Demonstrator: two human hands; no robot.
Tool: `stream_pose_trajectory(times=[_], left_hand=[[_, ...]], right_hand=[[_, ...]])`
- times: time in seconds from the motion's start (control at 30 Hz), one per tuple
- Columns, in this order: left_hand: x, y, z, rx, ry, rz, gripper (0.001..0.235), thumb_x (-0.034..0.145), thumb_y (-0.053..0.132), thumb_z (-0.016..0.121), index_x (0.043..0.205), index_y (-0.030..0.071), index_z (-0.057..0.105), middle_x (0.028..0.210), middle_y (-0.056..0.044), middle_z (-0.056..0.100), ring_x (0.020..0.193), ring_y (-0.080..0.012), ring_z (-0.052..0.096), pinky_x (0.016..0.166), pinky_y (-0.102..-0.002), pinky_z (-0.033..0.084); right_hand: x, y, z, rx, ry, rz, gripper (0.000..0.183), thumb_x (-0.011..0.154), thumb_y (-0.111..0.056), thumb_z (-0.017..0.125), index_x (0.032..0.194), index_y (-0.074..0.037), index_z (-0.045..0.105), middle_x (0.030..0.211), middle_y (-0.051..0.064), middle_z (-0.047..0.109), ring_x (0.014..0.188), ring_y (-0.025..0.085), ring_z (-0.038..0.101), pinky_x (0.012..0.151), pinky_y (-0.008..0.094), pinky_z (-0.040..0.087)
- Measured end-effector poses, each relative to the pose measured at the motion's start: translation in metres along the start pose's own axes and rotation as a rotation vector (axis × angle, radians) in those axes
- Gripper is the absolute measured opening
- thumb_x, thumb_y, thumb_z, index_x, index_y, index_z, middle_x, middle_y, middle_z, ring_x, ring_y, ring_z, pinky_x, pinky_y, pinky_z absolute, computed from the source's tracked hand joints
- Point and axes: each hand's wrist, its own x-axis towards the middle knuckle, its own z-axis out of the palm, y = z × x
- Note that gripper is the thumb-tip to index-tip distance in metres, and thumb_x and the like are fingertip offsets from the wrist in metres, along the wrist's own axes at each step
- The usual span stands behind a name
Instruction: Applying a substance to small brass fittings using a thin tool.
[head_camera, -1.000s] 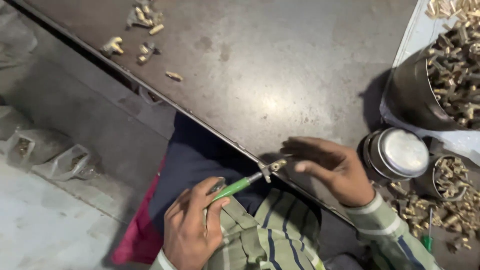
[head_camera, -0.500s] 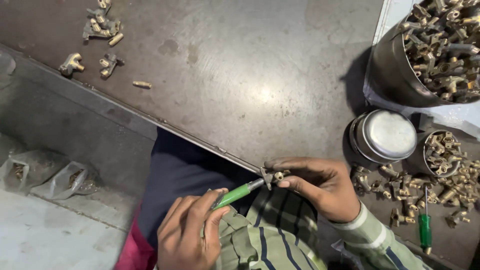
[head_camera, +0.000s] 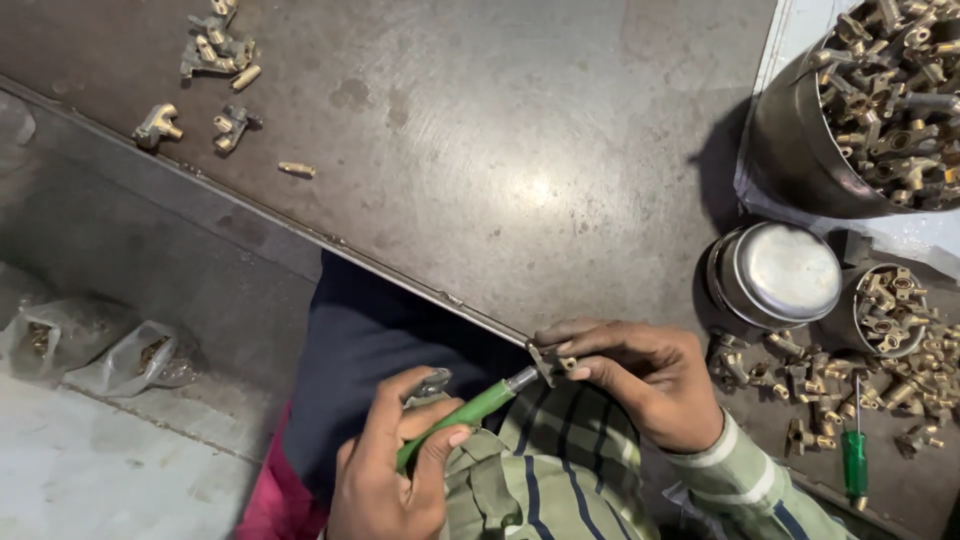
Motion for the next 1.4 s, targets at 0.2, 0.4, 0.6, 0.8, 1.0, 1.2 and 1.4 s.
stream_pose_trajectory(times=[0.2, 0.4, 0.6, 0.8, 1.0, 1.2, 1.4], left_hand=[[-0.001, -0.006, 0.000, 0.051, 0.029, 0.156, 0.046, 0.087, 0.013, 0.075, 0.128, 0.006, 0.056, 0.095, -0.014, 0.084, 0.097, -0.0278, 0.084, 0.081, -0.036, 0.064], [0.001, 0.000, 0.005, 0.123, 0.121, 0.291, 0.041, 0.085, 0.007, 0.075, 0.124, 0.003, 0.060, 0.096, -0.016, 0.082, 0.100, -0.0273, 0.082, 0.082, -0.036, 0.064], [0.002, -0.001, 0.009, 0.168, 0.144, 0.392, 0.042, 0.085, 0.006, 0.077, 0.123, 0.000, 0.060, 0.096, -0.017, 0.081, 0.098, -0.0270, 0.082, 0.081, -0.036, 0.064], [0.003, -0.002, 0.015, 0.124, 0.106, 0.308, 0.049, 0.087, 0.006, 0.074, 0.131, -0.002, 0.053, 0.090, -0.015, 0.082, 0.085, -0.0241, 0.081, 0.069, -0.032, 0.062], [0.013, 0.005, 0.006, -0.545, -0.284, -0.259, 0.060, 0.093, 0.008, 0.056, 0.147, 0.006, 0.029, 0.080, -0.013, 0.079, 0.045, -0.0062, 0.047, 0.043, -0.022, 0.038], [0.016, 0.028, 0.009, -0.703, -0.407, -0.305, 0.070, 0.097, 0.022, 0.054, 0.160, 0.016, 0.023, 0.082, -0.016, 0.076, 0.045, -0.0100, 0.057, 0.040, -0.024, 0.041], [0.020, 0.028, 0.019, -0.766, -0.464, -0.002, 0.070, 0.103, 0.018, 0.062, 0.157, -0.001, 0.023, 0.110, -0.022, 0.077, 0.100, -0.0190, 0.073, 0.094, -0.029, 0.056]], right_hand=[[0.003, -0.001, 0.003, -0.003, 0.026, 0.040, 0.017, 0.090, 0.007, 0.068, 0.106, 0.008, 0.075, 0.122, 0.023, 0.076, 0.114, 0.029, 0.074, 0.097, 0.039, 0.061], [0.003, 0.002, 0.001, 0.019, 0.072, 0.068, 0.018, 0.090, 0.005, 0.069, 0.108, 0.008, 0.074, 0.122, 0.023, 0.076, 0.112, 0.029, 0.075, 0.094, 0.039, 0.062], [0.004, -0.013, 0.005, 0.006, 0.093, 0.091, 0.023, 0.088, 0.003, 0.071, 0.111, 0.007, 0.074, 0.121, 0.022, 0.077, 0.110, 0.028, 0.076, 0.091, 0.039, 0.065], [0.011, -0.020, 0.027, 0.068, 0.194, 0.154, 0.022, 0.090, 0.003, 0.070, 0.111, 0.008, 0.073, 0.123, 0.022, 0.077, 0.110, 0.026, 0.074, 0.093, 0.037, 0.061], [0.025, -0.042, 0.003, 0.227, 0.347, 0.008, 0.031, 0.092, -0.010, 0.066, 0.119, 0.006, 0.067, 0.117, 0.019, 0.077, 0.096, 0.022, 0.075, 0.086, 0.034, 0.061], [-0.006, -0.021, 0.016, 0.186, 0.139, 0.215, 0.033, 0.097, -0.014, 0.066, 0.122, 0.007, 0.072, 0.076, 0.009, 0.070, 0.058, 0.013, 0.061, 0.052, 0.026, 0.050], [-0.010, -0.028, 0.019, 0.007, 0.219, 0.221, 0.027, 0.097, -0.012, 0.069, 0.113, 0.008, 0.078, 0.075, 0.004, 0.070, 0.055, 0.006, 0.049, 0.047, 0.022, 0.037]])
